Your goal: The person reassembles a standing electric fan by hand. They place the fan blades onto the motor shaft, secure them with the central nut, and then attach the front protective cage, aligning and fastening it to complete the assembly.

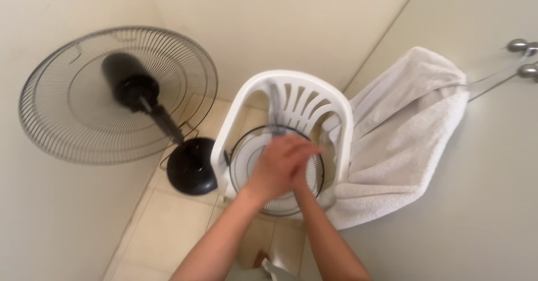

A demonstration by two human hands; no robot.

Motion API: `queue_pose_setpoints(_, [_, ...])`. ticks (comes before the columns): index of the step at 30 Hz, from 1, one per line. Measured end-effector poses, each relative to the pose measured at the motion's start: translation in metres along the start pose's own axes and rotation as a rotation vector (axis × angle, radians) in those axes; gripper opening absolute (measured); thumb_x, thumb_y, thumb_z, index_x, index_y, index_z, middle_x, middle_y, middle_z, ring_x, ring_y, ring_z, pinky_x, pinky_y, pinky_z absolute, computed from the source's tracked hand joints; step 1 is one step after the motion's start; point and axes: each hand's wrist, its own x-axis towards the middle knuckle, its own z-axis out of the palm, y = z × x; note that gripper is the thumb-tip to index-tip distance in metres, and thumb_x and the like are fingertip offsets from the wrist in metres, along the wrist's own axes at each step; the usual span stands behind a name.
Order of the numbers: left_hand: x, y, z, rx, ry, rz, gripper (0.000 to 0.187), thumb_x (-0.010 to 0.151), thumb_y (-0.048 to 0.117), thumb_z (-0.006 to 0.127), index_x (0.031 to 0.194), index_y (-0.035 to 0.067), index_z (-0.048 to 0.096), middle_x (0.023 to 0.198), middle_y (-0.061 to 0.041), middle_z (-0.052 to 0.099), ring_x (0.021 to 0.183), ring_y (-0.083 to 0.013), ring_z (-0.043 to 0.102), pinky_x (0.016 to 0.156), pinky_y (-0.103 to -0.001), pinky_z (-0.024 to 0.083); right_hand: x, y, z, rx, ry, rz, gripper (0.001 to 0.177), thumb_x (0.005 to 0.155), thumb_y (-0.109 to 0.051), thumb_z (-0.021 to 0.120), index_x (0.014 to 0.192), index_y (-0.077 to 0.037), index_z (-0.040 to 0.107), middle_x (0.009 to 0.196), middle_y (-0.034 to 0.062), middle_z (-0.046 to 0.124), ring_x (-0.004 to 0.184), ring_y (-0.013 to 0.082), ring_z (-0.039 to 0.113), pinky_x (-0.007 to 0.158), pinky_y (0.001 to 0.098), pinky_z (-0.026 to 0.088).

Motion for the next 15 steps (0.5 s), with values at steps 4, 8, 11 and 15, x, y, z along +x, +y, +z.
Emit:
queue_pose_setpoints(4, [0.004,-0.004,-0.045,-0.104,0.253,-0.332,0.024,0.094,0.000,0.064,0.113,0.013,0.071,0.111,-0.006,0.071,0.111,-0.0272,0.066,0.094,-0.039,0.055,0.019,-0.047,0.068,-0.459,0.305,0.234,0.043,0.093,-0.005,0.056,0.136,-0.009,0.054,0.125,0.0083,0.063,0.114,0.0199,0.062,0.091,0.0415,0.056])
queue_pose_setpoints(8, [-0.013,-0.018,-0.057,-0.111,0.215,-0.522,0.022,0.094,0.000,0.063,0.110,0.010,0.073,0.108,-0.008,0.073,0.106,-0.0295,0.067,0.090,-0.038,0.055,0.017,-0.086,0.138,-0.272,0.226,0.377,0.050,0.084,0.003,0.055,0.132,-0.011,0.056,0.117,0.0084,0.067,0.101,0.0217,0.068,0.078,0.0505,0.063])
queue_pose_setpoints(11, [-0.025,-0.026,-0.058,-0.085,0.145,-0.457,0.032,0.089,-0.003,0.062,0.116,0.011,0.072,0.118,-0.010,0.071,0.116,-0.0319,0.063,0.099,-0.039,0.052,0.011,-0.093,0.172,-0.154,0.084,0.495,0.046,0.090,-0.003,0.052,0.136,-0.008,0.054,0.121,0.0096,0.066,0.106,0.0260,0.069,0.085,0.0504,0.065])
queue_pose_setpoints(15, [-0.038,-0.029,-0.065,-0.022,-0.092,-0.353,0.063,0.074,-0.003,0.070,0.135,0.013,0.061,0.143,-0.016,0.056,0.137,-0.0401,0.043,0.110,-0.047,0.040,0.011,-0.090,0.195,-0.242,0.017,0.444,0.053,0.094,-0.011,0.049,0.147,-0.017,0.042,0.127,0.0117,0.062,0.103,0.0282,0.068,0.076,0.0480,0.061])
